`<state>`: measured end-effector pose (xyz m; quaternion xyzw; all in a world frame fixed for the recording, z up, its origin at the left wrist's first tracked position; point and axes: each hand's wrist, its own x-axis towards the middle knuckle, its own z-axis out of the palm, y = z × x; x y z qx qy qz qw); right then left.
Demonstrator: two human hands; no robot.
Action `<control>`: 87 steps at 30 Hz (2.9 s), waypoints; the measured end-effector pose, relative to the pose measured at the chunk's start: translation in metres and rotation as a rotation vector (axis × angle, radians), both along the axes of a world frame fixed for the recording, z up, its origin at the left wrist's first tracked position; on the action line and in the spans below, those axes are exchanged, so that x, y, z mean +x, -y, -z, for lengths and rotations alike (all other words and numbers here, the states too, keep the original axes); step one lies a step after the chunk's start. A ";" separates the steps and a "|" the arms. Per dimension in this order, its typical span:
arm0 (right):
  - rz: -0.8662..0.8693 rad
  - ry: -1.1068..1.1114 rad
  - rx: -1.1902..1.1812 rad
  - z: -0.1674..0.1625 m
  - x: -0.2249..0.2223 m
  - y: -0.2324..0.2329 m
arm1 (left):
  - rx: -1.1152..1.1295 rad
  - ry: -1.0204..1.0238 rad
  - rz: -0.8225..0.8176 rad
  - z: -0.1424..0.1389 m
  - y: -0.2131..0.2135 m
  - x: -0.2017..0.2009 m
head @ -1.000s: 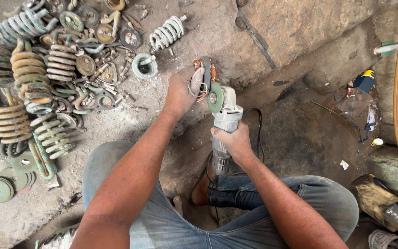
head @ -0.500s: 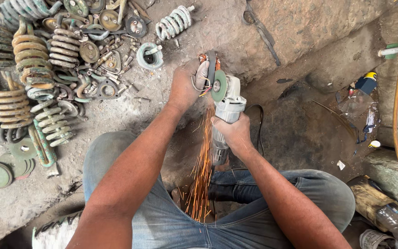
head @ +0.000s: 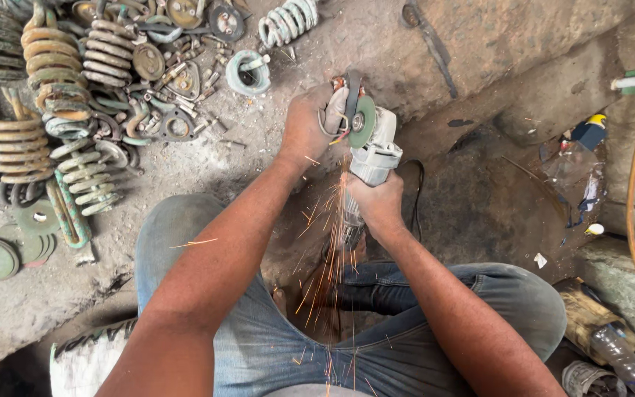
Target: The person uses an angle grinder to smooth and cut various metal parts, including a coil spring and a circular metal ring. They handle each part individually, grinding edges and surfaces while sparks fly, then place the finished pieces aside on the floor.
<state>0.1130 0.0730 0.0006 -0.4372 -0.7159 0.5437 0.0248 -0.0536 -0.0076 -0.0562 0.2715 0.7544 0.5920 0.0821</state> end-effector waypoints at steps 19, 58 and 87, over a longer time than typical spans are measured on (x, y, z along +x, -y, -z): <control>0.036 -0.127 -0.189 -0.026 0.020 -0.013 | 0.182 0.554 -0.129 -0.009 -0.003 -0.012; -0.132 -0.009 0.123 -0.010 -0.002 0.005 | 0.099 0.311 -0.195 -0.012 -0.003 0.004; -0.211 -0.021 0.162 -0.008 0.026 -0.005 | 0.034 0.534 -0.302 -0.006 -0.002 -0.015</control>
